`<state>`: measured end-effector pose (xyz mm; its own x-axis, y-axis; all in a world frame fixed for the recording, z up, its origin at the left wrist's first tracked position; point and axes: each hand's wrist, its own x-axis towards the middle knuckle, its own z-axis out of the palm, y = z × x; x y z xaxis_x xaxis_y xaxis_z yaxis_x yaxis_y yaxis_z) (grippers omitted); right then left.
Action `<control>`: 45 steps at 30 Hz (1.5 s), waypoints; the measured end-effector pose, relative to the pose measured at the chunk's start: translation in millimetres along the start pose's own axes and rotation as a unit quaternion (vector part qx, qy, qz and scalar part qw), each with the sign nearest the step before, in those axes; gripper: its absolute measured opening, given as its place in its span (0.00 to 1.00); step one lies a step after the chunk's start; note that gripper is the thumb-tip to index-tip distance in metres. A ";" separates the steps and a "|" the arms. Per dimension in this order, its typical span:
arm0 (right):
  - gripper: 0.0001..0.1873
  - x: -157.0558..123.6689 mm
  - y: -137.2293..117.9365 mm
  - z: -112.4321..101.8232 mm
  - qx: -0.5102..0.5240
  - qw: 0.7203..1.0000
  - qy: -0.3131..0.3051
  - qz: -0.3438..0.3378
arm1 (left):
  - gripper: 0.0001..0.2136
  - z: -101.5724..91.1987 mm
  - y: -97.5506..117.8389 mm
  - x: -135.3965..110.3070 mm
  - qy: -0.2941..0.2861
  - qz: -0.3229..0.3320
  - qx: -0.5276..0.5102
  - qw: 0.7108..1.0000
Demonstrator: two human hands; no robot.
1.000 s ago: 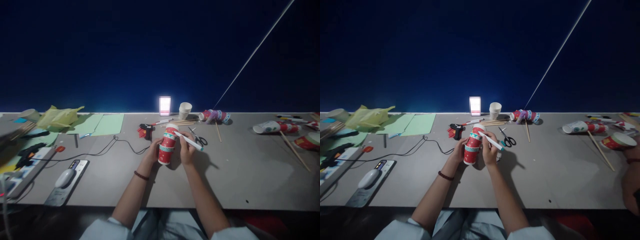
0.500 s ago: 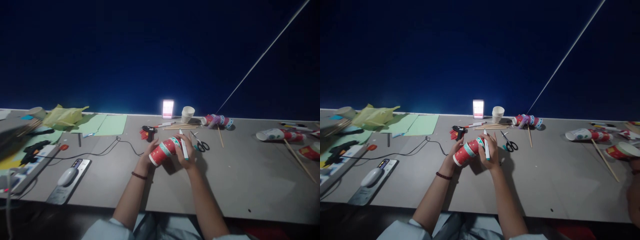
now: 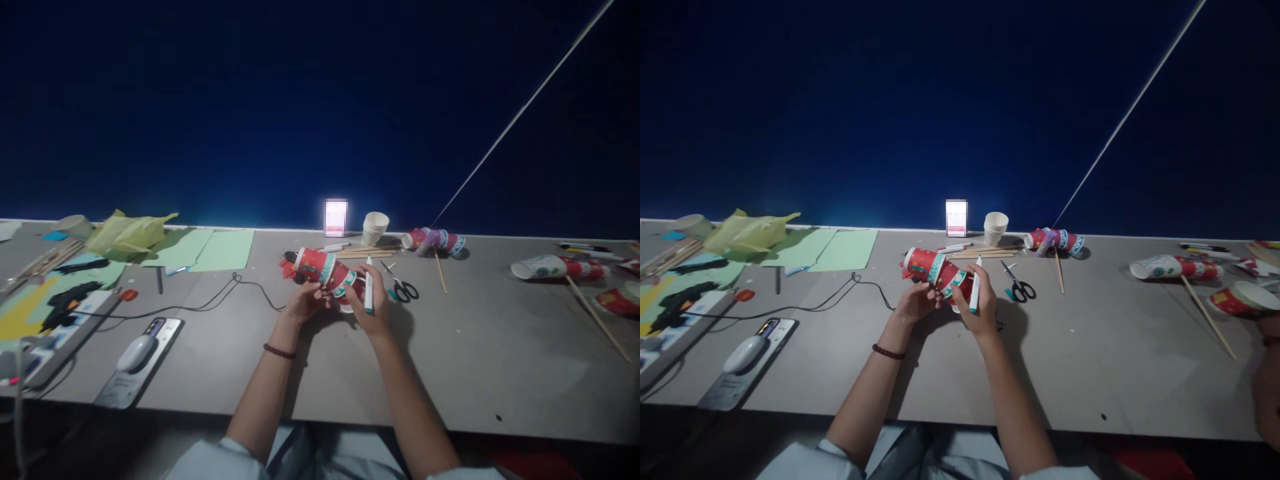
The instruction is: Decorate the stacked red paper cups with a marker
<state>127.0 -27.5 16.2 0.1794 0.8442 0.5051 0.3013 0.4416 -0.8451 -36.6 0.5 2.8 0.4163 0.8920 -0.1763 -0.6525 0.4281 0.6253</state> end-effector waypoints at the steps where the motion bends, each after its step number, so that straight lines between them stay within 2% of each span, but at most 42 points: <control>1: 0.25 -0.3 0.8 1.1 -0.006 1.000 -0.003 -0.003 | 0.08 0.8 -2.2 0.3 0.016 0.007 0.009 1.000; 5: 0.26 -2.9 4.3 5.5 -0.033 0.999 -0.003 -0.042 | 0.09 4.3 -8.3 4.0 0.088 0.031 0.021 0.995; 7: 0.27 -4.5 5.6 7.6 -0.051 0.997 0.002 -0.055 | 0.13 7.2 -8.8 6.8 0.099 0.042 0.010 0.994; 13: 0.25 -7.1 5.8 12.1 -0.067 0.995 -0.005 -0.077 | 0.22 12.9 -8.2 13.0 0.025 0.079 0.002 0.997; 19: 0.23 -5.9 -0.7 12.3 -0.082 0.992 -0.037 -0.093 | 0.21 12.8 -13.5 13.1 0.024 0.084 -0.022 0.996; 22: 0.21 -7.0 -2.3 12.5 -0.042 0.996 -0.030 -0.077 | 0.21 13.3 -15.8 12.5 0.032 0.088 -0.022 0.995; 26: 0.16 -9.7 -2.0 10.2 0.027 0.999 0.014 -0.030 | 0.21 13.4 -16.5 10.2 0.054 0.084 -0.002 0.995; 29: 0.17 -10.5 -2.1 6.2 0.080 0.996 0.037 -0.015 | 0.23 13.2 -16.0 7.4 0.062 0.062 0.031 0.996; 33: 0.18 -9.6 -5.5 2.2 0.112 0.993 0.042 -0.003 | 0.25 13.7 -15.6 5.0 0.061 0.029 0.048 0.997; 40: 0.11 -6.0 -11.0 3.5 0.147 0.987 0.047 0.034 | 0.18 13.2 -16.2 9.1 0.085 -0.021 0.017 0.996; 45: 0.07 -4.8 -5.4 6.6 0.163 0.985 0.045 0.039 | 0.16 15.4 -15.1 8.5 0.091 -0.029 0.005 0.995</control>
<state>118.3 -31.9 17.2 0.2762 0.8554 0.4382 -0.0309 0.4636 -0.8855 -13.5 -0.6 3.6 0.3315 0.8775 -0.3466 -0.6234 0.4795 0.6176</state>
